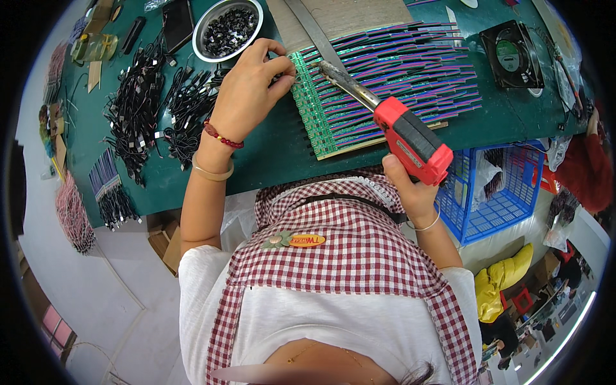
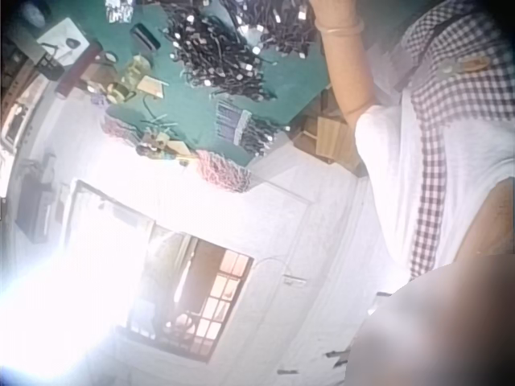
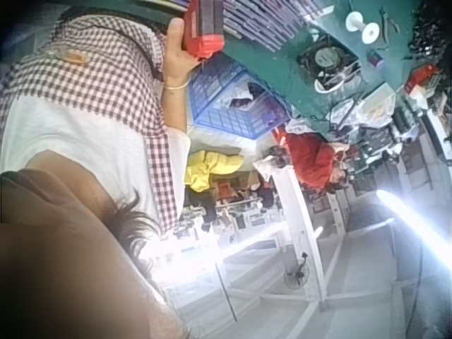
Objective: The person applies hot glue to electronic components on printed circuit boards using a hot glue gun.
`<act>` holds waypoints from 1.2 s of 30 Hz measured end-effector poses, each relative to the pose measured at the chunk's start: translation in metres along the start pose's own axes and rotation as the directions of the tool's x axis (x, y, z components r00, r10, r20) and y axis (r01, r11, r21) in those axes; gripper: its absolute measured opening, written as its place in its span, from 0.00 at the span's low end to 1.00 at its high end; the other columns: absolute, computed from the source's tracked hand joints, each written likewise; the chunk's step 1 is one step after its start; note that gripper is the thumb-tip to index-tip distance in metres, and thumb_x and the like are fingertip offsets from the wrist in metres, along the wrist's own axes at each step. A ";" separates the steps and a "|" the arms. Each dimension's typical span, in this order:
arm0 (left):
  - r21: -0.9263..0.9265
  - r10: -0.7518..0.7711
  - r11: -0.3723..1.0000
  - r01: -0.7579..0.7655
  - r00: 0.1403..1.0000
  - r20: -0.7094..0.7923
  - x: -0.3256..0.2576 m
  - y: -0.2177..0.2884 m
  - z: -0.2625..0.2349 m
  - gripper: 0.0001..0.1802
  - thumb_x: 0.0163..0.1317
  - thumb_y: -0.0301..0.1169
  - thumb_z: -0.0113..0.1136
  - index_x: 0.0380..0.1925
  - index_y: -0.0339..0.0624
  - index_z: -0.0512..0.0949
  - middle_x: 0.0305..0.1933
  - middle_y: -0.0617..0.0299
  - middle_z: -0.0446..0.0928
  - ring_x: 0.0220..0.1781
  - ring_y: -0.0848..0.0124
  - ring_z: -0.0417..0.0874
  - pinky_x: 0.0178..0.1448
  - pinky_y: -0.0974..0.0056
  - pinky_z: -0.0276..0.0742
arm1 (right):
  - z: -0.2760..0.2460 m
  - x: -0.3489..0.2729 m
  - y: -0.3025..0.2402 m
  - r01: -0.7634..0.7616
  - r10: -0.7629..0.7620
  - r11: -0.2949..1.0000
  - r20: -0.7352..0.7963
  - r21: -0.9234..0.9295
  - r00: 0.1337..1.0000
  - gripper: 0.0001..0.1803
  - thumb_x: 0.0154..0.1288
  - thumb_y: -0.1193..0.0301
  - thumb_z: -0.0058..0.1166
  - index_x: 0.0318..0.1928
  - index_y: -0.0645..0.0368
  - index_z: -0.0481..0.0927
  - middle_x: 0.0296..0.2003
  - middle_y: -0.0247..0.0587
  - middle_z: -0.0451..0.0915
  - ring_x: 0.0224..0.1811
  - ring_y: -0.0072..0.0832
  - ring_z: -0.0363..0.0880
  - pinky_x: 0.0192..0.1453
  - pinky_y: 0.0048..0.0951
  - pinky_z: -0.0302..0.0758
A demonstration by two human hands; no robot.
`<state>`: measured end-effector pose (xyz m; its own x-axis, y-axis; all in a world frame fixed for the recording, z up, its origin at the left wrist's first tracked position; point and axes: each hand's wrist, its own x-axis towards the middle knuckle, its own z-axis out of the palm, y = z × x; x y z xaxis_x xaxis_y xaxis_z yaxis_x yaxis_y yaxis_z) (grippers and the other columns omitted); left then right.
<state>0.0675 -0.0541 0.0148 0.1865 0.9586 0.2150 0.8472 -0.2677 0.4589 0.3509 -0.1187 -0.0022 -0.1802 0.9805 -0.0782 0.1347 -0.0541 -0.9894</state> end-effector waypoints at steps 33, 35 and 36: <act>0.212 -0.131 0.967 0.139 0.990 -0.053 -0.065 -0.026 -0.031 0.05 0.50 0.24 0.57 0.29 0.39 0.73 0.32 0.58 0.72 0.37 0.60 0.74 0.41 0.60 0.69 | 0.008 0.010 -0.018 -0.060 0.061 0.988 -0.009 0.143 0.998 0.17 0.62 0.72 0.49 0.49 0.69 0.68 0.18 0.36 0.67 0.16 0.18 0.61 0.22 0.20 0.62; 0.090 -0.023 0.996 0.028 0.999 -0.048 -0.058 -0.016 -0.020 0.08 0.50 0.23 0.58 0.32 0.39 0.75 0.35 0.58 0.75 0.38 0.61 0.75 0.43 0.62 0.71 | 0.010 0.010 -0.019 -0.063 0.065 0.986 -0.013 0.155 0.998 0.17 0.62 0.72 0.49 0.49 0.69 0.68 0.18 0.36 0.67 0.16 0.18 0.61 0.22 0.20 0.62; 0.141 0.014 0.990 -0.008 0.999 -0.043 -0.053 -0.009 -0.014 0.12 0.49 0.24 0.58 0.37 0.38 0.75 0.40 0.58 0.76 0.42 0.62 0.75 0.45 0.63 0.73 | 0.011 0.010 -0.020 -0.066 0.070 0.984 -0.015 0.165 0.997 0.17 0.62 0.72 0.49 0.49 0.69 0.68 0.18 0.36 0.67 0.16 0.18 0.61 0.22 0.20 0.63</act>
<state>0.0431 -0.1041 0.0117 0.1768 0.9498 0.2583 0.9074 -0.2589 0.3310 0.3359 -0.1098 0.0157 -0.1554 0.9771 -0.1452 -0.0159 -0.1494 -0.9886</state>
